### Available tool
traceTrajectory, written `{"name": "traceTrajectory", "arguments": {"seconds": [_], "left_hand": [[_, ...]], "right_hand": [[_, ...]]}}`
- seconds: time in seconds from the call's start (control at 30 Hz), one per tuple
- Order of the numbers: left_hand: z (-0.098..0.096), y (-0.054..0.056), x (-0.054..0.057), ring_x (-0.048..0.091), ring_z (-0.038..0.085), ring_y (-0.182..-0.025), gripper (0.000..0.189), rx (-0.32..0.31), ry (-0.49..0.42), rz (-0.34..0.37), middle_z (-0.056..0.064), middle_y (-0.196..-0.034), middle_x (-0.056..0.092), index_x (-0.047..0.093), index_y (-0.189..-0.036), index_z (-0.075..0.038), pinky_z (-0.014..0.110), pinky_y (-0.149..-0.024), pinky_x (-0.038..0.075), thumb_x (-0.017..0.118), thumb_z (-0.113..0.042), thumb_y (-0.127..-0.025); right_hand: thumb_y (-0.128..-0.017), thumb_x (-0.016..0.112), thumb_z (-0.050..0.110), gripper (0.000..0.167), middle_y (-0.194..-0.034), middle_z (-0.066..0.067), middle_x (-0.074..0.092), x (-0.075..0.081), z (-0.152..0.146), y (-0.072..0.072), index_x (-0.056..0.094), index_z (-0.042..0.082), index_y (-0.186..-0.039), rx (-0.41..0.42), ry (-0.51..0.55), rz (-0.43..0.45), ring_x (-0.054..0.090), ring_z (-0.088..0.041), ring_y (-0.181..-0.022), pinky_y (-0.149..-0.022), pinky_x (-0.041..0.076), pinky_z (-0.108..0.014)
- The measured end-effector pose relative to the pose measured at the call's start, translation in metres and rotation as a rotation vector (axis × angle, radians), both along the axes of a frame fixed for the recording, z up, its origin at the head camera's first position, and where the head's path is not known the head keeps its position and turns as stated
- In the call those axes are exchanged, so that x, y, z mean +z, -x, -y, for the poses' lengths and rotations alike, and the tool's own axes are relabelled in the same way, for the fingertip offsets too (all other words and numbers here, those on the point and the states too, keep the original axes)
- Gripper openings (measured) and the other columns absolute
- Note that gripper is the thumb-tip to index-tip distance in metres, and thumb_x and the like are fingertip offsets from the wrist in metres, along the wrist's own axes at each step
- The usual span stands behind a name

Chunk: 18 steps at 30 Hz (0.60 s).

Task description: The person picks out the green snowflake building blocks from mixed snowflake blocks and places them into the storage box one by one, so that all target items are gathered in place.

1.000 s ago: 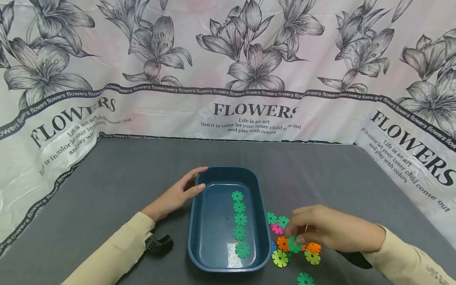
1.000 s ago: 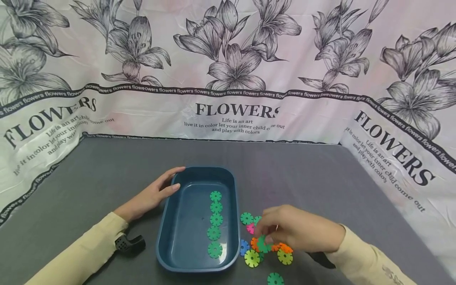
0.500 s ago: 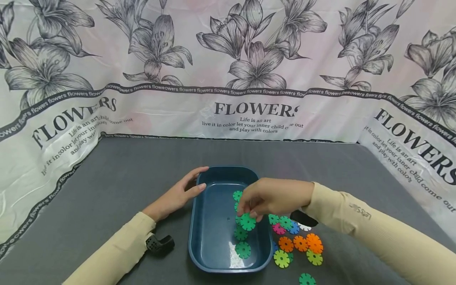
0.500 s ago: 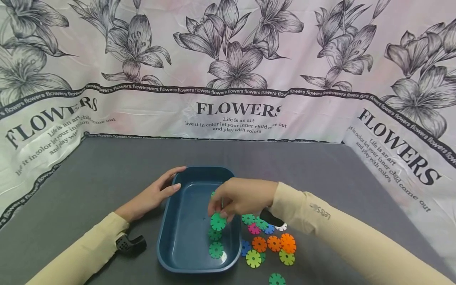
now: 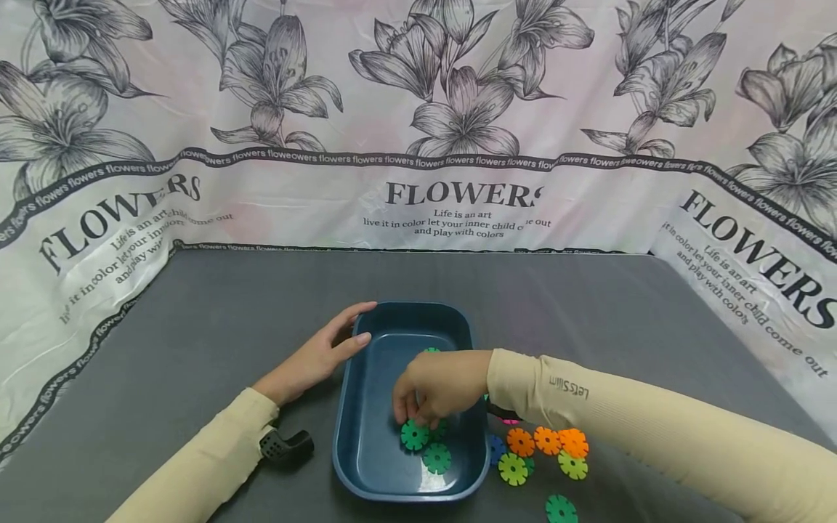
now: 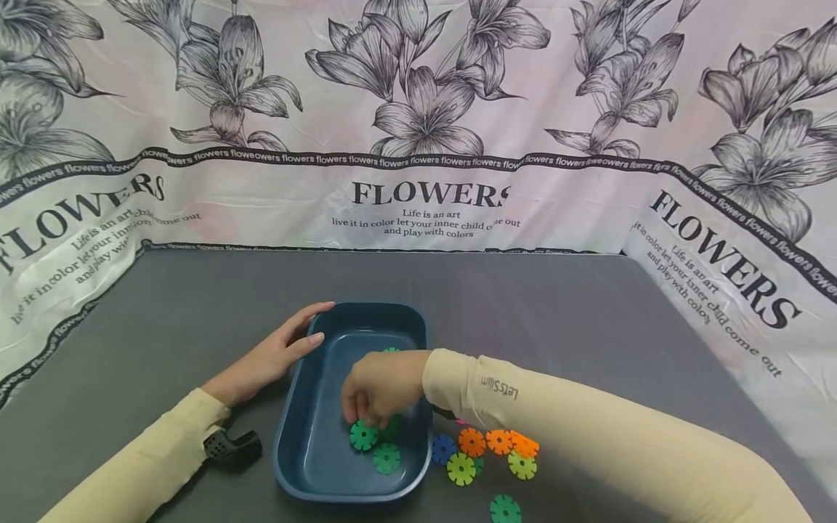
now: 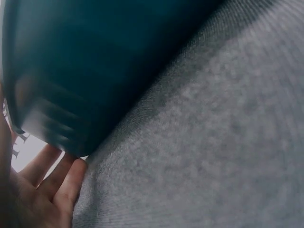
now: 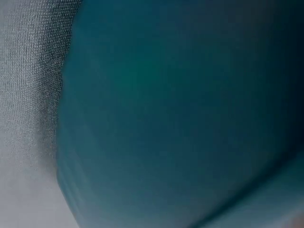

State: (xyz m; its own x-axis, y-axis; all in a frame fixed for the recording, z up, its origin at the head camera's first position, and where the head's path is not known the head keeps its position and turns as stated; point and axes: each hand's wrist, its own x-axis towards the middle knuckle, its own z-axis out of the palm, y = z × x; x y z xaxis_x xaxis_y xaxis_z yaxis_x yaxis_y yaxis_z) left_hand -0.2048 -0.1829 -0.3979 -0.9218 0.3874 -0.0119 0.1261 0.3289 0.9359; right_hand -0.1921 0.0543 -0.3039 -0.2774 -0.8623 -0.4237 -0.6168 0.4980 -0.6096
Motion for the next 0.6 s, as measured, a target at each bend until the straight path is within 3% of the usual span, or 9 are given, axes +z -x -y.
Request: {"name": "traceTrajectory", "arguments": {"seconds": [0.27, 0.6], "left_hand": [[0.002, 0.0, -0.001, 0.038, 0.027, -0.133, 0.05, -0.001, -0.007, -0.043, 0.004, -0.149, 0.03, 0.03, -0.143, -0.049, 0.053, -0.104, 0.037, 0.052, -0.041, -0.098], [0.001, 0.001, -0.001, 0.022, 0.028, -0.143, 0.05, -0.001, -0.014, -0.036, 0.002, -0.156, 0.021, 0.031, -0.143, -0.046, 0.057, -0.107, 0.032, 0.051, -0.041, -0.098]], "right_hand": [[-0.088, 0.065, 0.0, 0.016, -0.084, 0.006, 0.064, -0.007, 0.011, -0.001, 0.068, 0.01, -0.101, 0.04, -0.005, 0.057, 0.062, -0.002, -0.07, -0.066, 0.053, -0.018], [-0.089, 0.066, 0.002, 0.013, -0.084, 0.004, 0.07, -0.018, 0.015, -0.003, 0.07, 0.008, -0.099, -0.062, 0.067, 0.124, 0.065, -0.004, -0.068, -0.063, 0.055, -0.02]]}}
